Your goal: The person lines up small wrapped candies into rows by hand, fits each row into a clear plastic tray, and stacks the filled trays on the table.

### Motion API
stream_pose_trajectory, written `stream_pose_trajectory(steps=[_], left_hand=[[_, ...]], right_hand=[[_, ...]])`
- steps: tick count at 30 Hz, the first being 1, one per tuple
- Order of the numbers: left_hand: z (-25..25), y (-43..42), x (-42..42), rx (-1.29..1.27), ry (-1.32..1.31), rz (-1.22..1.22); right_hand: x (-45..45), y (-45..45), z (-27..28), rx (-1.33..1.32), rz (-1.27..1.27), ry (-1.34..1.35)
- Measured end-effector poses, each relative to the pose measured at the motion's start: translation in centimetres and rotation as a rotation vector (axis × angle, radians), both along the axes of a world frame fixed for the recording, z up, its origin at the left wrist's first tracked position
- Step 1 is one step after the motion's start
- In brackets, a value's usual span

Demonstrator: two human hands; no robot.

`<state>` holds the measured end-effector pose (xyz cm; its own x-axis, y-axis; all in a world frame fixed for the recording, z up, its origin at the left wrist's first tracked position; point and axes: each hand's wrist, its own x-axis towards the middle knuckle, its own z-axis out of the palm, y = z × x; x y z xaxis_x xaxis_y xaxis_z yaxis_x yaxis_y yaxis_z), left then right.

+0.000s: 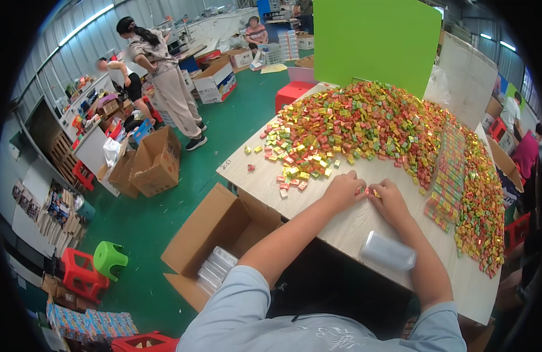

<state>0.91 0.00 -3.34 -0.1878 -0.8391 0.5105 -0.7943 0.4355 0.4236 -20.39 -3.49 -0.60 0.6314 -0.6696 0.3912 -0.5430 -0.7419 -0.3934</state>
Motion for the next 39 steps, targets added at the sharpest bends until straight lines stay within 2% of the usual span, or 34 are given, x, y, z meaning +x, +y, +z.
stream_pose_trajectory(steps=[30,39], left_hand=[[1.9,0.9,-0.3,0.117,-0.063,0.010],[2.7,1.1,-0.9,0.147,-0.064,0.031]], right_hand=[[-0.5,-0.8,0.1,0.043,0.028,-0.031],[-0.5,-1.4,-1.5,-0.069,0.029,-0.039]])
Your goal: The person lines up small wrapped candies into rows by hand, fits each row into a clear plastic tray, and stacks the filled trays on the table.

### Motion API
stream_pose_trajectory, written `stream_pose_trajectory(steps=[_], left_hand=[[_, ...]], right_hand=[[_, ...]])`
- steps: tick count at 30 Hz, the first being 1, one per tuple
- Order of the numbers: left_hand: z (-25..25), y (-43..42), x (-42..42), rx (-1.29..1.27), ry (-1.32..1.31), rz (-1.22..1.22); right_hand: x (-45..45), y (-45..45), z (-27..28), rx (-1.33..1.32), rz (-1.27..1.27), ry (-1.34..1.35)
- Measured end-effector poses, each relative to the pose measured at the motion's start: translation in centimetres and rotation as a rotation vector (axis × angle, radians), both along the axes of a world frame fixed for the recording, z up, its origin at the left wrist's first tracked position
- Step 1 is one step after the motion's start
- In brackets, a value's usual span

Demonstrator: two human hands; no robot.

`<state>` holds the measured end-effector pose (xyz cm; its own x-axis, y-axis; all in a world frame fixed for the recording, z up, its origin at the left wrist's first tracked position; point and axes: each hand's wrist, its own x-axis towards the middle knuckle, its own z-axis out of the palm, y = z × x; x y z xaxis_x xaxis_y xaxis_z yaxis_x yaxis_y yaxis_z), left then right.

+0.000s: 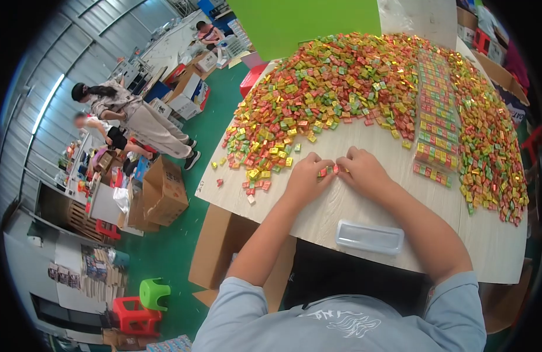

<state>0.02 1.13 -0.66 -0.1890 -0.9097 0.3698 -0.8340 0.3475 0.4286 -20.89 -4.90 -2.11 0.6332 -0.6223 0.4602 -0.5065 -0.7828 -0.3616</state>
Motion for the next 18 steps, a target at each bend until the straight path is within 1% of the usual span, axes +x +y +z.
stream_pose_trajectory(steps=[6,9,14,18], left_hand=[[0.0,0.0,-0.1,-0.009,-0.013,0.015],[0.0,0.1,0.0,0.002,0.000,0.018],[-0.1,0.1,-0.1,-0.060,0.003,0.009],[-0.3,0.1,0.2,-0.020,0.009,0.022]], right_hand=[[0.1,0.3,0.2,-0.009,-0.024,0.006],[0.0,0.5,0.5,0.049,-0.031,0.007],[-0.3,0.9,1.3,0.169,-0.066,-0.046],[-0.4,1.0,1.4,0.183,-0.080,-0.027]])
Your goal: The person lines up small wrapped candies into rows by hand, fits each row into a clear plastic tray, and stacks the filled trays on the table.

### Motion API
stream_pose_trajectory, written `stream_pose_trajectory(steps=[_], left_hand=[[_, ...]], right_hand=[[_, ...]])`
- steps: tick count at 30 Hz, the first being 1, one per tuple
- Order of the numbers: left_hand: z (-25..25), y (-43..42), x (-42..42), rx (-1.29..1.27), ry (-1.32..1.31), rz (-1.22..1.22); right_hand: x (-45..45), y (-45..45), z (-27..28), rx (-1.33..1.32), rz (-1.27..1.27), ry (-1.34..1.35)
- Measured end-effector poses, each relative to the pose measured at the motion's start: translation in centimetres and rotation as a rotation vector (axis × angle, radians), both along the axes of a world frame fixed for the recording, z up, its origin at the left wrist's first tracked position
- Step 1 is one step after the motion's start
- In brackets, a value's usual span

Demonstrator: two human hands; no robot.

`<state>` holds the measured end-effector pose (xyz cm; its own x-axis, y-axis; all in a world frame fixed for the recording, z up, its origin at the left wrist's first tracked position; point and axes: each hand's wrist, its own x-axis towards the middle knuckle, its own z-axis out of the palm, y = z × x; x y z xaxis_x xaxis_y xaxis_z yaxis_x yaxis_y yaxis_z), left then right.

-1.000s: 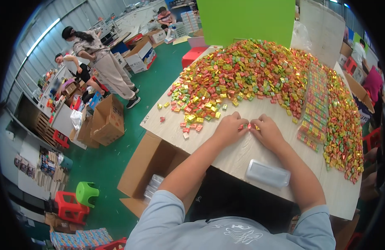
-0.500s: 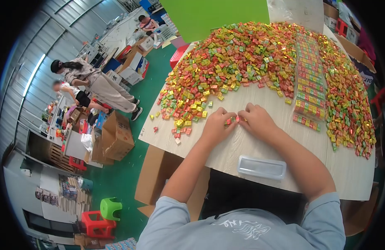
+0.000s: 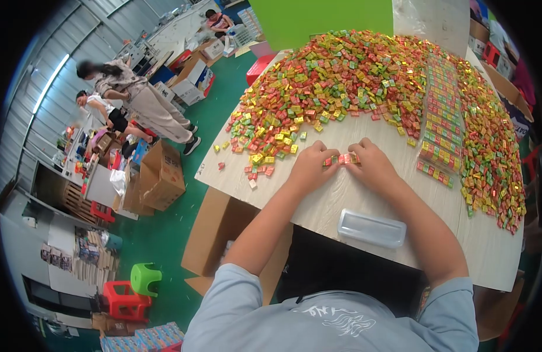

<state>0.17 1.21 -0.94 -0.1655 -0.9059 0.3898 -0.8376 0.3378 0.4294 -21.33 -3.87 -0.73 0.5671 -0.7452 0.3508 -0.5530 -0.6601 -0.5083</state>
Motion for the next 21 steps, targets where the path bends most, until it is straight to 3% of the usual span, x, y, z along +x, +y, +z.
stream_pose_trajectory(steps=[8,21], left_hand=[[-0.2,-0.1,0.2,-0.021,-0.018,-0.012],[-0.2,-0.2,0.3,0.018,0.006,0.006]], right_hand=[[-1.0,-1.0,0.5,0.189,0.042,-0.068],[-1.1,-1.2,0.2,0.177,0.079,-0.064]])
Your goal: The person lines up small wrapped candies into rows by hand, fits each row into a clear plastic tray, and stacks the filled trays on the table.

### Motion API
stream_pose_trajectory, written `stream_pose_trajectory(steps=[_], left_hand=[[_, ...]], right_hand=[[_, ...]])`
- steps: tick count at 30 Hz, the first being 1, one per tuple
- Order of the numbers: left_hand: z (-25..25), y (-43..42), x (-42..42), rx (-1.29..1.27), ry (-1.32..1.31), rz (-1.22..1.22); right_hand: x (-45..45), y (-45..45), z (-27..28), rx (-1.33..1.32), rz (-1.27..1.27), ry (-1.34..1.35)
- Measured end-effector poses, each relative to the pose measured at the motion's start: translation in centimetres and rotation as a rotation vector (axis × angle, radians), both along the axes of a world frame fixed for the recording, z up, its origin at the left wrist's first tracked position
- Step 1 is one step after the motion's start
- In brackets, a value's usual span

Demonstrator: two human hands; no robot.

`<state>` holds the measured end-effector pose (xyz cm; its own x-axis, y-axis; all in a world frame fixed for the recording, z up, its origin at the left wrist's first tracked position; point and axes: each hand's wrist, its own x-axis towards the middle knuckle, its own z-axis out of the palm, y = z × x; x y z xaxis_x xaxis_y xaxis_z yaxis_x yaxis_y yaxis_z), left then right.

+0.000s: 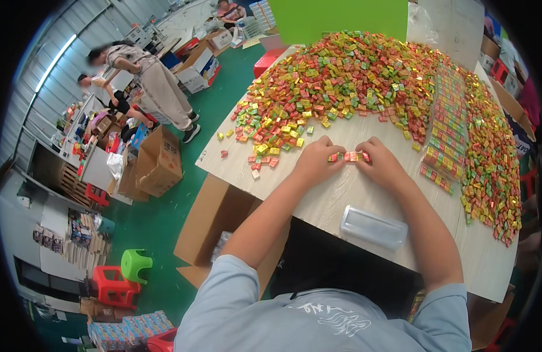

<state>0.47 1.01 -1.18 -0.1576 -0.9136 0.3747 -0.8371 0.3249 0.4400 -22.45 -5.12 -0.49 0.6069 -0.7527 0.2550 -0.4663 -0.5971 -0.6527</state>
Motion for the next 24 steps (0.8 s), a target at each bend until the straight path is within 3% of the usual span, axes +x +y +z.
stream_pose_trajectory(steps=[24], left_hand=[[-0.8,-0.3,0.3,-0.050,0.047,-0.025]], right_hand=[[1.0,0.9,0.7,-0.099,0.006,0.094]])
